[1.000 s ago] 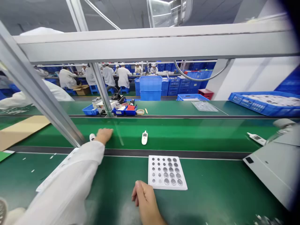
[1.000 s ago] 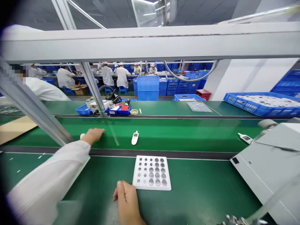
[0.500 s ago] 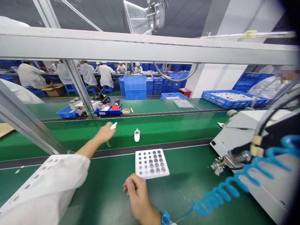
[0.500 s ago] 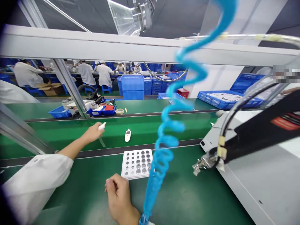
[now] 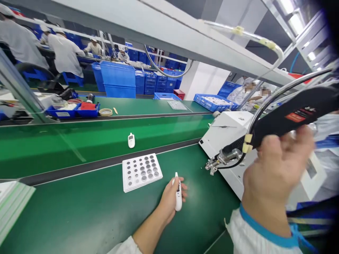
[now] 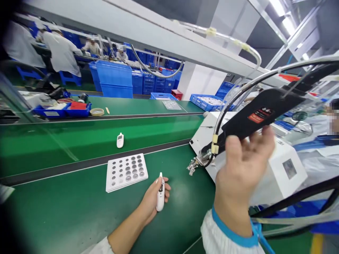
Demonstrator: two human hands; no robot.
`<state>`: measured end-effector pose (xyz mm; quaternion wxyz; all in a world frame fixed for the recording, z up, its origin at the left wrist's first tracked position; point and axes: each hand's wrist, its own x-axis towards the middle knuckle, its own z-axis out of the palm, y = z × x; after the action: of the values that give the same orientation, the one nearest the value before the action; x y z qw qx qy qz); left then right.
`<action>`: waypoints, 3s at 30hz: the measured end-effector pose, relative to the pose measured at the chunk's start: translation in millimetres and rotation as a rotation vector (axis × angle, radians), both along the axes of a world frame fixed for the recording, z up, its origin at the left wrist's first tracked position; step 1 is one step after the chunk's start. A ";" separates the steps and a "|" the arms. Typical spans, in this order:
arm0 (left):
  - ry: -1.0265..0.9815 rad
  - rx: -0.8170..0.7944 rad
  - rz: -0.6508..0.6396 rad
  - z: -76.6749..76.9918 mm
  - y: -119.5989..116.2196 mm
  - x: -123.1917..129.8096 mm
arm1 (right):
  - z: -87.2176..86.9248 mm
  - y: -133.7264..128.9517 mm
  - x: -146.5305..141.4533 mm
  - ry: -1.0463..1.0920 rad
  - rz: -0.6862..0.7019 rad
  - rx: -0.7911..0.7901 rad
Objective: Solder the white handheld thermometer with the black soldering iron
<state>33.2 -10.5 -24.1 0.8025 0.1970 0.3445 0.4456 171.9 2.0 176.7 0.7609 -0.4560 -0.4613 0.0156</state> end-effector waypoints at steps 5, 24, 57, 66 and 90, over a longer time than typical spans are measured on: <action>-0.034 -0.060 0.026 6.8 5.5 -7.9 | 25.8 -5.6 -21.0 0.081 0.123 -0.203; -0.029 -0.132 0.001 20.1 1.4 -11.0 | -12.0 -34.2 -56.9 0.085 0.209 -0.057; 0.001 -0.034 -0.115 9.5 6.7 -17.5 | -12.0 -29.8 -54.7 0.046 0.079 0.045; -0.035 -0.030 -0.098 5.7 6.3 -18.3 | -9.0 -32.5 -57.5 0.058 0.106 -0.003; 0.015 0.040 -0.138 12.5 8.0 -24.4 | -1.0 -35.6 -62.8 0.144 0.061 -0.070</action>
<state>8.8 -2.6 -11.6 0.8245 0.2398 0.3272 0.3944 109.1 -33.6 175.7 0.7750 -0.4657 -0.4181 0.0876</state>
